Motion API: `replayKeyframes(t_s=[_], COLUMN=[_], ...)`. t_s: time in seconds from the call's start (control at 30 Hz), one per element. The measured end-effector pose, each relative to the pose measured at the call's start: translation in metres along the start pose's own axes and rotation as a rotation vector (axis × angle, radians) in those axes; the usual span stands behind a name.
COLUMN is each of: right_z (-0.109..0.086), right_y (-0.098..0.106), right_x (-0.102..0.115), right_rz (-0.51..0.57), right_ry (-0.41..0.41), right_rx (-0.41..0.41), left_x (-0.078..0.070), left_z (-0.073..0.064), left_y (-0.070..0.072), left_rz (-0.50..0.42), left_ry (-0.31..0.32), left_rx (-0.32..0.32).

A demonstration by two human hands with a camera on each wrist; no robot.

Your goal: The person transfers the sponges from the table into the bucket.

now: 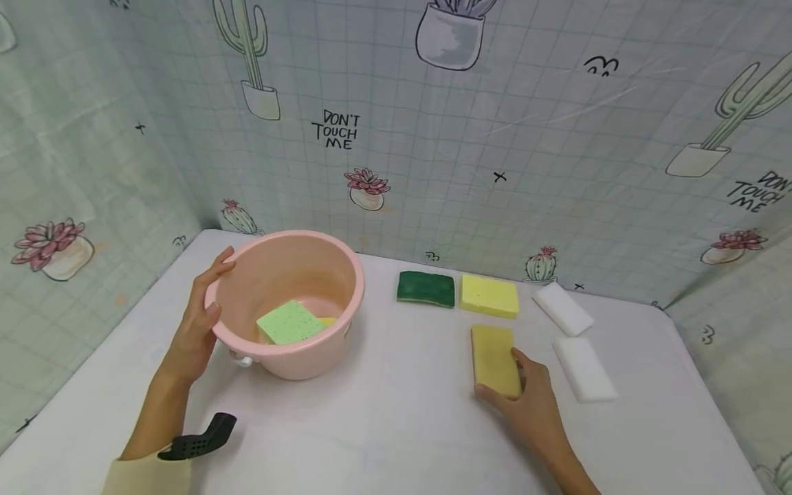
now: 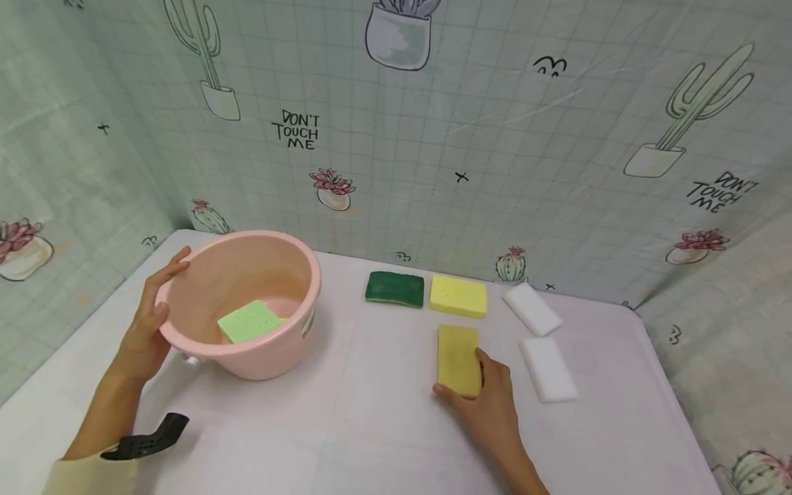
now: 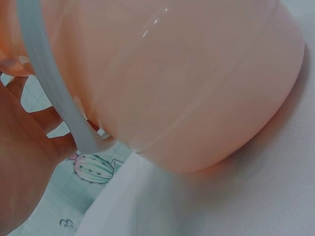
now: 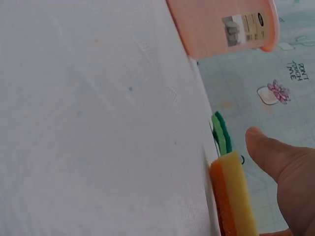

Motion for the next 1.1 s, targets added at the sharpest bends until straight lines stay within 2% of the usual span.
replayKeyframes(t_s=[0.23,0.4,0.63,1.1], right_z=[-0.001,-0.003,-0.005,-0.006], right_y=[-0.007,-0.01,-0.011,-0.01], right_x=[-0.004,-0.001,0.004,0.003], right_rz=[-0.024,-0.052,-0.081,0.001], right_ry=[-0.04,-0.033,-0.028,-0.041], right_rx=[-0.055,-0.052,-0.042,-0.039], left_x=[-0.001,0.0,0.0,0.0], left_z=[0.0,0.0,0.0,-0.001], left_y=[0.0,0.0,0.0,0.0], left_rz=[-0.012,-0.005,-0.044,-0.044], left_ry=[0.0,0.019,0.023,0.011], left_rx=[0.005,-0.004,-0.004,-0.005])
Point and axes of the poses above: each hand's wrist, its own z-axis towards the middle knuckle, its own y-axis out of the back of the hand, x = y × z, the point moved 4 cm from there along z, towards the middle knuckle, and after that the axes turned 12 degrees about z, right-handed, at the moved point
